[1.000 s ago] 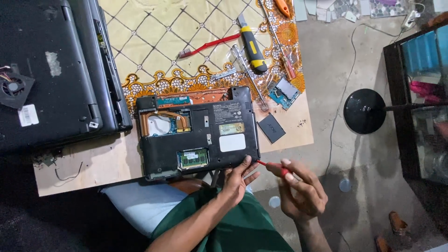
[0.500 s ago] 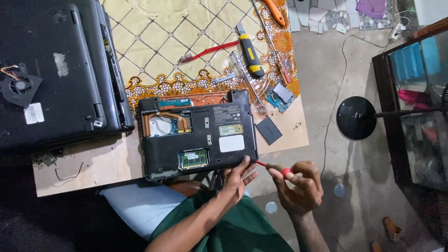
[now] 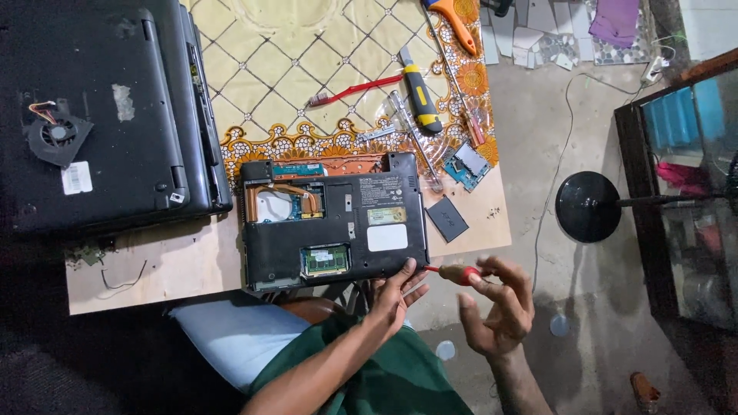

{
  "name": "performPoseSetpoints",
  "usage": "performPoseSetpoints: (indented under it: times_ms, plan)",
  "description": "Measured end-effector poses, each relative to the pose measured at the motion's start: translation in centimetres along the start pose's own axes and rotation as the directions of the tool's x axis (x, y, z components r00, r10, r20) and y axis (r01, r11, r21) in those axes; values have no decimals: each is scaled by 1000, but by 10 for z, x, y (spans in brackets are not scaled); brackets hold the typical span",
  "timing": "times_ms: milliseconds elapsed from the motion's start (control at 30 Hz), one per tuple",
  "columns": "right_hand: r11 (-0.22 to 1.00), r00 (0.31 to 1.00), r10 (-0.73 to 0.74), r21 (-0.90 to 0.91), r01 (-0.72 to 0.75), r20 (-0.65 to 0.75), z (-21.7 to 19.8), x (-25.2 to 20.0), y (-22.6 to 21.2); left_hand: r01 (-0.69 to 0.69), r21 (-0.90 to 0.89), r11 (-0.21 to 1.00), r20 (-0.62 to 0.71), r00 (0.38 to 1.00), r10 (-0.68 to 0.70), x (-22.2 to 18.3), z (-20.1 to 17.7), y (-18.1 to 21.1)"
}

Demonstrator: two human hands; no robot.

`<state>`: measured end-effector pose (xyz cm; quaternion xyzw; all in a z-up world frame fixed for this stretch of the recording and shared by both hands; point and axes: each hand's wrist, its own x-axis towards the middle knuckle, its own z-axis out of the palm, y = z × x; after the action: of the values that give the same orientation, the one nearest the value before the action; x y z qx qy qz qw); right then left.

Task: Disassembling a laptop and removing internal components like RAM modules using a screwdriver.

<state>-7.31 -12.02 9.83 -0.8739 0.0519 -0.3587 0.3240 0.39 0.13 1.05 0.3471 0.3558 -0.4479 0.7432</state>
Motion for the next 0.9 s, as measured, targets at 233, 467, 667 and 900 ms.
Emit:
performPoseSetpoints:
  times_ms: [233, 467, 667, 900]
  plan:
    - [990, 992, -118, -84, 115, -36, 9, 6, -10, -8, 0, 1000, -11, 1000, 8, 9, -7, -9]
    - [998, 998, -60, -7, 60, 13, 7, 17, -22, 9, -16, 1000, -9, 1000, -9, 7, -2, -6]
    - [985, 987, -148, -99, 141, -65, 11, 19, -17, -9, -12, 1000, -15, 1000, 9, 8, -5, -8]
    - [998, 998, -54, 27, 53, 35, -3, 18, -11, -34, -20, 999, -2, 999, 34, 16, -9, -16]
